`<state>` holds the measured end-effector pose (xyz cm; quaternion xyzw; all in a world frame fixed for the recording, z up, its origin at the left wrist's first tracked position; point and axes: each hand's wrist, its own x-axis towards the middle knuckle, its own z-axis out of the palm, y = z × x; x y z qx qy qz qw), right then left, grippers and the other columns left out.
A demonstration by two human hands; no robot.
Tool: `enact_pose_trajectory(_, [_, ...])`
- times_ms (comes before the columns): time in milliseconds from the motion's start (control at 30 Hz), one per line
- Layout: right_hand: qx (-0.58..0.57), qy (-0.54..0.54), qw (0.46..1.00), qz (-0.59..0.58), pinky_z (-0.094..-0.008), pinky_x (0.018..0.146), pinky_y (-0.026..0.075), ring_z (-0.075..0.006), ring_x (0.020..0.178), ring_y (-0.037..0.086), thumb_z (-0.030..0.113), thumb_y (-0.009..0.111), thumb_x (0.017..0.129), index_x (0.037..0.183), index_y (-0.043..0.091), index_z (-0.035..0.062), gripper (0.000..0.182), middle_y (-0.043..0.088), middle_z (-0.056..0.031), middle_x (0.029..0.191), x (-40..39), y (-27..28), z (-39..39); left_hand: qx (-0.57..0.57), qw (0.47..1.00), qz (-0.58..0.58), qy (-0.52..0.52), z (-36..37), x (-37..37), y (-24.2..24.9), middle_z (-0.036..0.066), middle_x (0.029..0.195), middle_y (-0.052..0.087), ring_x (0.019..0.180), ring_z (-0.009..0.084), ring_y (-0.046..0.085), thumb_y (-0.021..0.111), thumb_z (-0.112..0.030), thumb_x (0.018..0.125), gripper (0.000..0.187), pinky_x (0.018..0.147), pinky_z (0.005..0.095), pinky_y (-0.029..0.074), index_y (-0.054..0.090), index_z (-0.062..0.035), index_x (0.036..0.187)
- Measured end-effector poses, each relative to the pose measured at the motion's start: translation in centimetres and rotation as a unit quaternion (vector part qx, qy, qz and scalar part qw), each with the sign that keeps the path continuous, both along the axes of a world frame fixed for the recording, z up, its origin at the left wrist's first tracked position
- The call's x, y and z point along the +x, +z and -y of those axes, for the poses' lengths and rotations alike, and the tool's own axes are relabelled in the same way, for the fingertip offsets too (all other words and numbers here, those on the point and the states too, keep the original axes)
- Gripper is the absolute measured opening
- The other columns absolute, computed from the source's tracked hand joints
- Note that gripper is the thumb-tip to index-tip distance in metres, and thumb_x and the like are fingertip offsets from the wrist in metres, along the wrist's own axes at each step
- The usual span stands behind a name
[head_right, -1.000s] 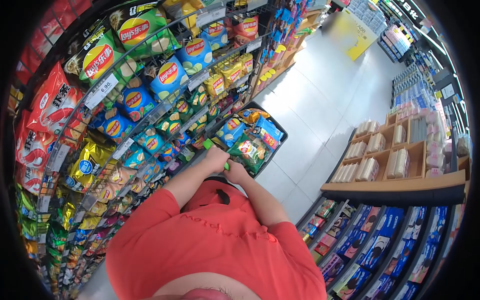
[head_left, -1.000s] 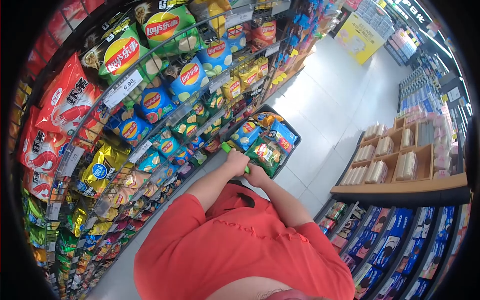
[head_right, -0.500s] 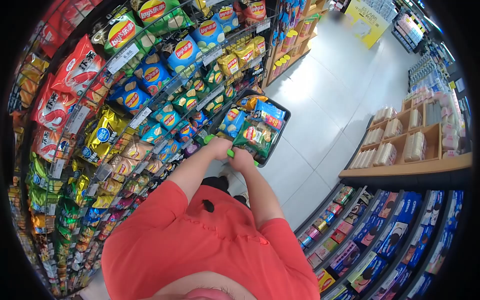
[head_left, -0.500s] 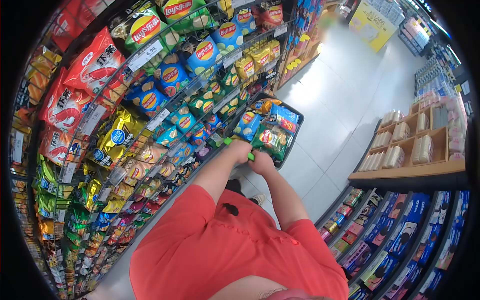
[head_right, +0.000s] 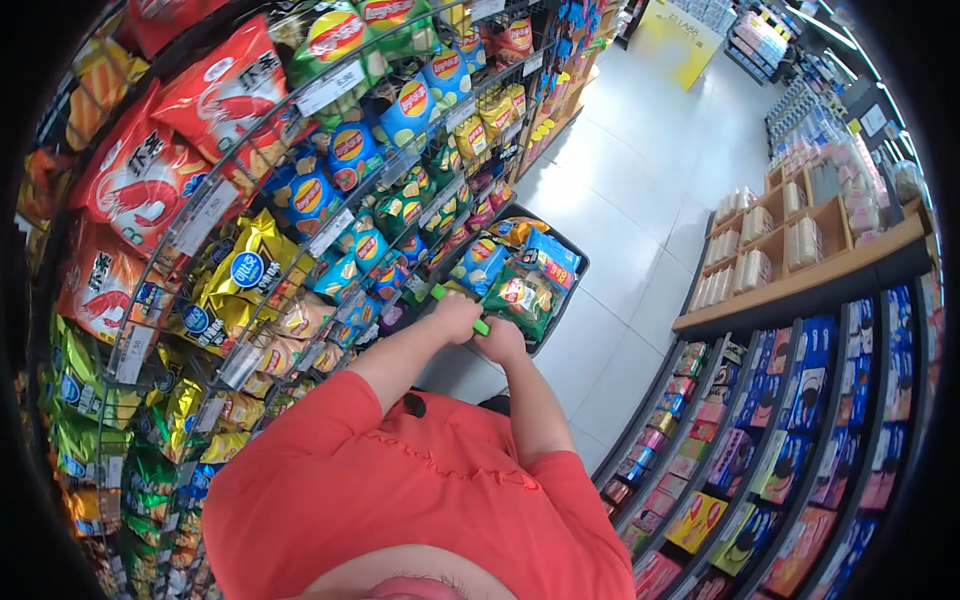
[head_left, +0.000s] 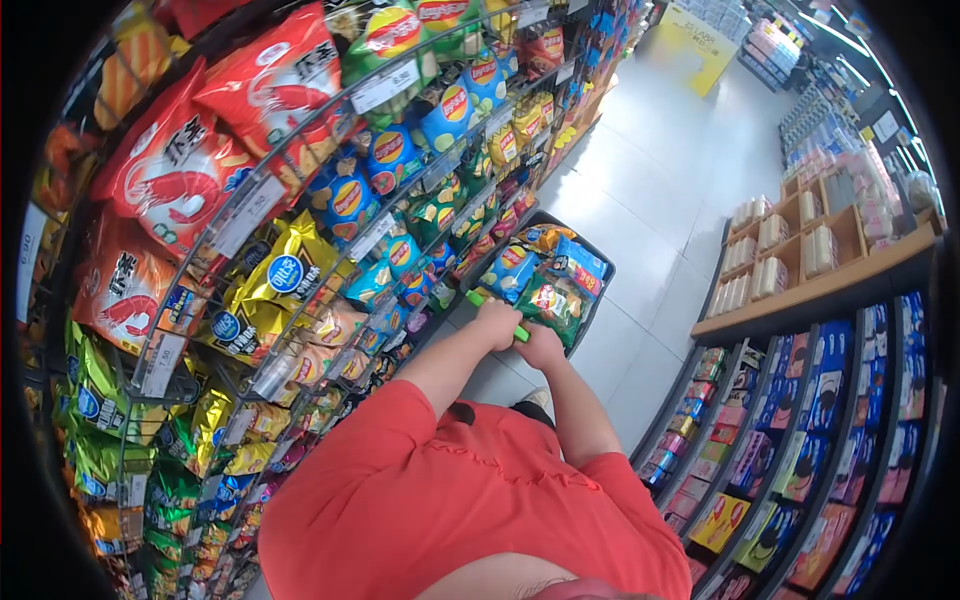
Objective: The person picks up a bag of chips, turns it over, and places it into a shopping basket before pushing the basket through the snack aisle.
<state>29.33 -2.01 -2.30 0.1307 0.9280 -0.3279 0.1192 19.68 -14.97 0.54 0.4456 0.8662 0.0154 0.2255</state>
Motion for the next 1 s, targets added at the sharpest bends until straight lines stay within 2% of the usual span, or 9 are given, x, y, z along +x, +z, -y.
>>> enact_pose_trajectory(133, [0.000,-0.014,1.000,0.015,-0.0494,0.082,0.054,-0.0405,0.091,0.068,0.039,0.070,0.078,0.097,0.071,0.0089,0.036,0.071,-0.0212,0.095,2.4,0.1,3.9,0.023,0.999,-0.018,-0.036,3.8,1.7,-0.7,0.013,0.101,0.071,0.102,0.0322,0.067,0.069,-0.027,0.078,0.031,0.094,0.0480,0.046,0.069,-0.0122,0.106])
enact_pose_trajectory(333, [-0.043,-0.016,0.999,0.029,-0.0468,0.078,0.053,-0.0402,0.088,0.067,0.034,0.073,0.078,0.098,0.070,0.0057,0.035,0.070,-0.0220,0.093,5.1,0.2,8.6,0.010,0.996,0.015,-0.084,9.0,3.6,0.3,0.013,0.098,0.072,0.098,0.0316,0.068,0.067,-0.029,0.080,0.030,0.087,0.0449,0.048,0.069,-0.0132,0.105])
enact_pose_trajectory(400, [-0.059,-0.024,0.998,0.018,-0.0450,0.077,0.053,-0.0383,0.086,0.068,0.031,0.074,0.078,0.098,0.070,0.0051,0.033,0.070,-0.0213,0.090,6.3,0.1,9.3,0.021,0.996,0.016,-0.088,9.8,3.8,0.5,0.011,0.099,0.074,0.097,0.0301,0.071,0.071,-0.033,0.079,0.031,0.087,0.0450,0.051,0.072,-0.0131,0.102])
enact_pose_trajectory(467, [-0.078,-0.005,0.997,0.021,-0.0476,0.078,0.054,-0.0392,0.086,0.068,0.036,0.072,0.078,0.096,0.071,0.0090,0.032,0.070,-0.0201,0.089,7.2,0.3,10.6,-0.043,0.989,0.093,-0.106,10.6,2.9,1.8,0.015,0.097,0.074,0.095,0.0325,0.071,0.070,-0.041,0.076,0.037,0.083,0.0457,0.055,0.075,-0.0102,0.095])
enact_pose_trajectory(500, [-0.092,-0.008,0.995,0.028,-0.0467,0.076,0.054,-0.0393,0.085,0.068,0.036,0.072,0.078,0.094,0.070,0.0082,0.032,0.070,-0.0204,0.088,7.7,0.4,11.1,-0.043,0.988,0.088,-0.115,11.3,2.4,1.8,0.015,0.097,0.074,0.095,0.0325,0.071,0.070,-0.041,0.076,0.037,0.083,0.0457,0.055,0.075,-0.0102,0.095])
enact_pose_trajectory(600, [-0.083,-0.011,0.995,0.058,-0.0421,0.075,0.053,-0.0351,0.080,0.068,0.028,0.072,0.078,0.097,0.069,0.0061,0.029,0.069,-0.0200,0.086,8.4,1.0,12.5,-0.020,0.986,0.110,-0.122,13.5,2.4,0.5,0.017,0.095,0.074,0.093,0.0338,0.072,0.069,-0.049,0.074,0.044,0.081,0.0453,0.057,0.077,-0.0086,0.089])
enact_pose_trajectory(700, [-0.086,-0.023,0.995,0.047,-0.0450,0.074,0.053,-0.0372,0.082,0.068,0.030,0.071,0.079,0.094,0.069,0.0070,0.028,0.069,-0.0197,0.086,9.0,0.6,13.3,0.019,0.991,0.087,-0.103,15.2,3.1,0.3,0.016,0.089,0.073,0.087,0.0347,0.071,0.069,-0.052,0.072,0.045,0.077,0.0470,0.057,0.075,-0.0100,0.087])
enact_pose_trajectory(800, [-0.085,-0.036,0.995,0.032,-0.0475,0.075,0.053,-0.0395,0.084,0.067,0.032,0.071,0.078,0.091,0.068,0.0075,0.028,0.070,-0.0203,0.086,9.2,0.7,13.7,-0.004,0.991,0.087,-0.097,15.0,3.4,1.3,0.016,0.093,0.074,0.091,0.0322,0.072,0.070,-0.049,0.072,0.045,0.082,0.0445,0.057,0.077,-0.0081,0.088])
enact_pose_trajectory(1000, [-0.079,-0.029,0.995,0.051,-0.0473,0.074,0.053,-0.0397,0.083,0.067,0.032,0.071,0.077,0.090,0.068,0.0065,0.029,0.069,-0.0203,0.085,8.8,0.8,12.6,0.024,0.992,0.083,-0.091,14.8,3.3,2.0,0.014,0.092,0.074,0.090,0.0309,0.072,0.070,-0.048,0.073,0.042,0.080,0.0438,0.057,0.077,-0.0099,0.087])
